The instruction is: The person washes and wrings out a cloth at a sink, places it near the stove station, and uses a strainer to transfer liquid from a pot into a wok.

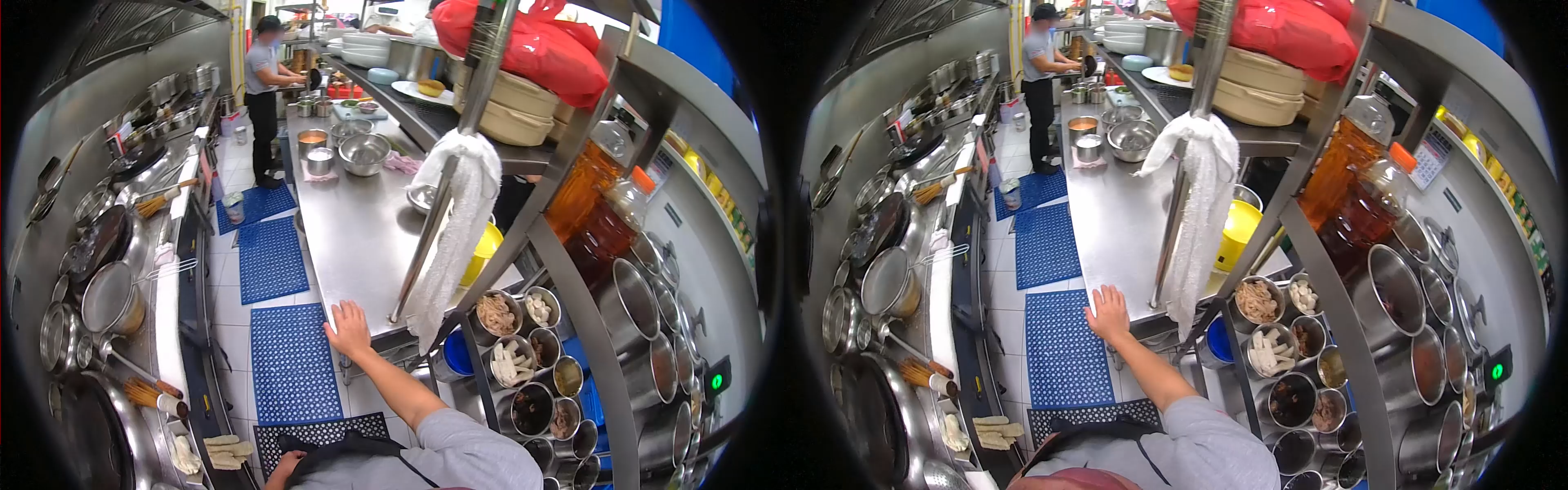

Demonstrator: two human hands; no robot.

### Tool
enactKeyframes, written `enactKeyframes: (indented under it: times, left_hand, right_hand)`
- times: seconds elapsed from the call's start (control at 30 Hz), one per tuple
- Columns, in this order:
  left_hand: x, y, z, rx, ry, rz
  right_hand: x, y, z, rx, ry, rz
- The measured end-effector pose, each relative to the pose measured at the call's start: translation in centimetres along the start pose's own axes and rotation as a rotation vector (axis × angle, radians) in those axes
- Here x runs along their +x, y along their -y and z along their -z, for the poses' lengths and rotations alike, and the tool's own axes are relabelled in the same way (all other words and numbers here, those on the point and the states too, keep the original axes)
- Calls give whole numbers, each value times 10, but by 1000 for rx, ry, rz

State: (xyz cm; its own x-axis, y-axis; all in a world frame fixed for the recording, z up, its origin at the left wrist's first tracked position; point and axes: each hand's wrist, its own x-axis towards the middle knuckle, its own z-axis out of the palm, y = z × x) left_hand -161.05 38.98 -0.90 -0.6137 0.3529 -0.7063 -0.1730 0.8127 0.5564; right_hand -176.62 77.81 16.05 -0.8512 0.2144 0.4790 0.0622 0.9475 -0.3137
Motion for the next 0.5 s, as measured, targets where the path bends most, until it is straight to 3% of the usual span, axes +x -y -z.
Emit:
enactKeyframes:
  times: [0.17, 0.23, 0.37, 0.4, 0.5]
  left_hand:
    - [-5, -29, 33, 124, -202, 30]
    - [3, -15, 33, 0, -279, 75]
    - [19, 19, 30, 196, -161, 52]
    - [37, 50, 16, 282, -267, 50]
    - [47, 69, 10, 282, -220, 82]
  right_hand:
    - [2, 1, 2, -6, 30, -13]
    - [1, 2, 3, 1, 13, -11]
    - [1, 3, 5, 0, 12, -13]
    - [2, 5, 6, 4, 12, -16]
    - [3, 7, 12, 2, 0, 4]
